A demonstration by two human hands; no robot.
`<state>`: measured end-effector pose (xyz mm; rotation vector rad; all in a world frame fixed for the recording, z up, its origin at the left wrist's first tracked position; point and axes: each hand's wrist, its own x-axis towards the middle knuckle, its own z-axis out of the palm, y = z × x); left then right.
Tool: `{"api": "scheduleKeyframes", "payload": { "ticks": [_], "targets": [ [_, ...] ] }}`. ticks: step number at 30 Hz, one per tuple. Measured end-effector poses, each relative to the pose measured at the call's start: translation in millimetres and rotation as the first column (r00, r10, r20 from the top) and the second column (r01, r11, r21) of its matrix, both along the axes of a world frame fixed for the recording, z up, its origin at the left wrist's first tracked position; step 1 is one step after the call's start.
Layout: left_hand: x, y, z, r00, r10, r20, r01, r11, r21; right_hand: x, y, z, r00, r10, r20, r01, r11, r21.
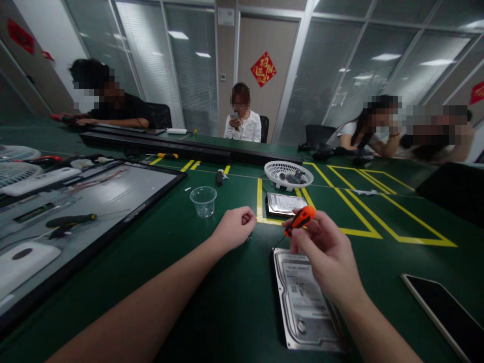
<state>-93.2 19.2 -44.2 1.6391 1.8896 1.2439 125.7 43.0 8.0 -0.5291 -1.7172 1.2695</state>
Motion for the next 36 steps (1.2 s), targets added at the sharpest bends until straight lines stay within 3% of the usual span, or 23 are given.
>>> {"api": "scheduleKeyframes", "payload": {
  "ticks": [21,28,36],
  "targets": [
    [-0.7,0.8,-1.2,1.000,-0.008,0.002,0.008,1.000,0.010,-1.8,2.2,-1.3,0.998,-0.068,0.020,0.067,0.998,0.014],
    [-0.2,0.2,0.0,1.000,-0.001,-0.009,0.001,1.000,0.007,0.4,0.7,-0.2,1.000,0.007,-0.014,-0.007,1.000,-0.013],
    [-0.5,1.0,0.1,1.000,-0.010,-0.003,0.010,1.000,0.012,-0.5,4.5,-3.6,0.992,-0.100,0.073,0.097,0.994,0.050]
  ]
}}
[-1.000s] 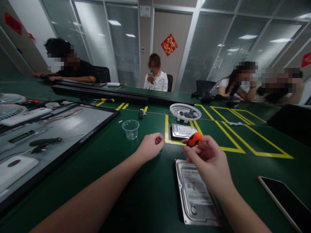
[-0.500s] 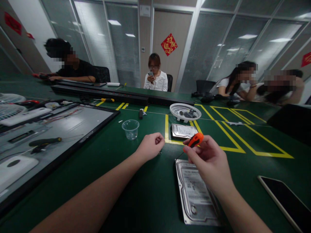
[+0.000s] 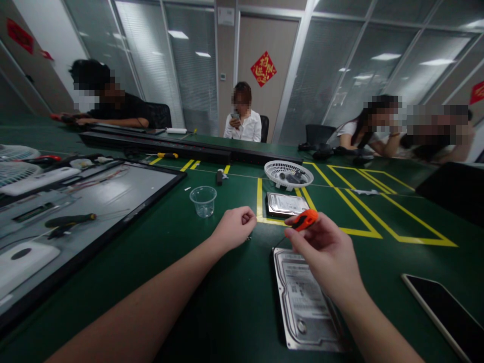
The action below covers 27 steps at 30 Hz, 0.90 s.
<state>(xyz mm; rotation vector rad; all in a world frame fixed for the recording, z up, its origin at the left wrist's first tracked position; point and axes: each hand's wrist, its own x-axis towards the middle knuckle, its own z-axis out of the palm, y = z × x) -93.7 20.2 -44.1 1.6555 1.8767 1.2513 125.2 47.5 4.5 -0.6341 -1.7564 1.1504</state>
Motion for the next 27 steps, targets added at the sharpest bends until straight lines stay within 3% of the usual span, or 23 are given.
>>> {"api": "scheduleKeyframes", "payload": {
  "ticks": [8,15,23,27],
  "targets": [
    [0.0,0.0,-0.8,1.000,0.011,-0.006,-0.011,1.000,-0.006,0.7,-3.3,3.6,0.990,0.115,-0.082,-0.117,0.993,-0.028],
    [-0.4,-0.2,-0.6,1.000,0.011,-0.007,-0.011,1.000,-0.006,-0.8,-0.6,2.9,0.999,0.022,-0.024,-0.022,1.000,-0.002],
    [-1.3,0.8,-3.6,1.000,0.010,-0.004,-0.010,1.000,-0.009,-0.4,-2.6,2.4,0.986,0.121,-0.114,-0.127,0.991,-0.046],
    [-1.4,1.8,-3.9,1.000,0.009,-0.008,-0.009,1.000,0.000,0.2,-1.8,1.6,0.996,0.075,-0.053,-0.076,0.997,-0.023]
  ]
}}
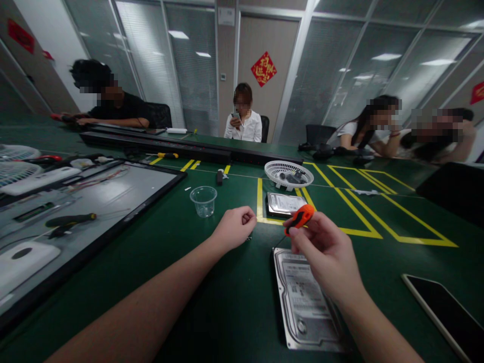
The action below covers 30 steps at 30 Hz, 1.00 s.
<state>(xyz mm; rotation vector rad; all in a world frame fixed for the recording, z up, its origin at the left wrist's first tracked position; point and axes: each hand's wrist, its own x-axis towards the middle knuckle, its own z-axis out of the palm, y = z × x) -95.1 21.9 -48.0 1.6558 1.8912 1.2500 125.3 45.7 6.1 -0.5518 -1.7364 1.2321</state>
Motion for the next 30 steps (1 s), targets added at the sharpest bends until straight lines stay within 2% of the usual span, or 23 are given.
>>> {"api": "scheduleKeyframes", "payload": {
  "ticks": [5,13,20,27,30],
  "targets": [
    [1.4,-1.1,1.3,1.000,0.002,-0.001,-0.002,1.000,0.007,-1.6,1.1,-1.7,0.999,-0.046,0.009,0.046,0.999,-0.014],
    [1.8,-0.8,2.0,1.000,0.007,0.006,-0.007,1.000,0.002,1.1,-1.9,1.9,0.999,0.032,-0.022,-0.033,0.999,-0.026],
    [1.8,-2.7,4.0,1.000,0.005,0.005,-0.005,1.000,-0.005,-0.5,1.1,-1.3,0.998,-0.054,0.044,0.054,0.999,0.007],
    [2.7,-3.1,5.1,1.000,-0.003,0.013,0.003,1.000,-0.010,0.2,-2.6,3.5,1.000,0.019,-0.007,-0.019,1.000,-0.017],
    [2.3,-2.6,4.7,1.000,0.001,0.014,-0.001,1.000,-0.012,0.6,-2.5,2.5,1.000,0.011,0.011,-0.011,1.000,-0.012]
  ]
}}
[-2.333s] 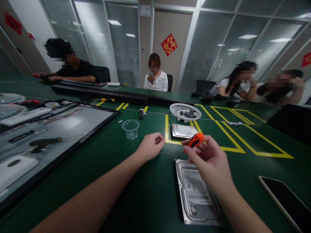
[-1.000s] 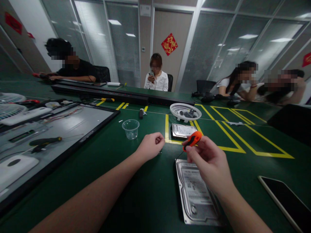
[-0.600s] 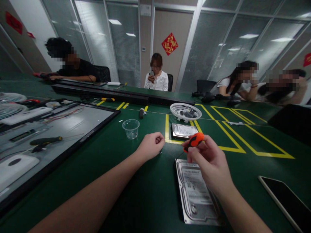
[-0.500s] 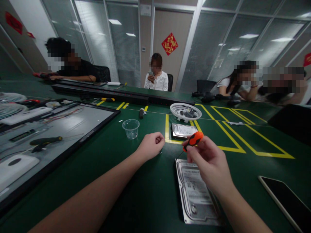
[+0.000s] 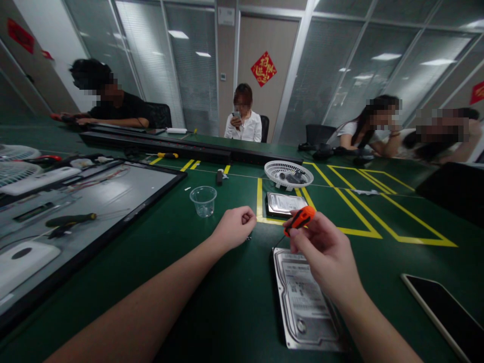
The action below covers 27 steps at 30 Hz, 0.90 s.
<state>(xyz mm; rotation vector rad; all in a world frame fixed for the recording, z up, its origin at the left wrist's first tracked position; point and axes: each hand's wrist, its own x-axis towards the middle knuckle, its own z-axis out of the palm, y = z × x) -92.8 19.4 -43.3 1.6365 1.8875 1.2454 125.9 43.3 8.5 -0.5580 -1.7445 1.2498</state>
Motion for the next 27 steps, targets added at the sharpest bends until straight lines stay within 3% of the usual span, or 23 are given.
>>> {"api": "scheduleKeyframes", "payload": {
  "ticks": [6,12,21,27],
  "targets": [
    [-0.4,0.5,-0.8,1.000,-0.004,0.000,0.004,1.000,0.014,-3.0,4.2,-4.2,0.998,-0.068,-0.016,0.067,0.997,-0.043],
    [-0.2,-0.1,-1.2,1.000,-0.003,-0.008,0.003,1.000,0.014,-3.8,1.8,-0.4,0.997,-0.035,-0.063,0.033,0.999,-0.035],
    [-0.2,-0.6,0.0,1.000,-0.002,-0.007,0.002,1.000,-0.001,-0.9,0.9,-0.6,0.998,-0.057,-0.003,0.057,0.998,-0.010],
    [-0.9,-0.2,-0.8,1.000,0.001,-0.012,-0.001,1.000,0.001,-1.6,0.8,0.1,0.998,-0.007,-0.068,0.005,0.999,-0.037]
  ]
}}
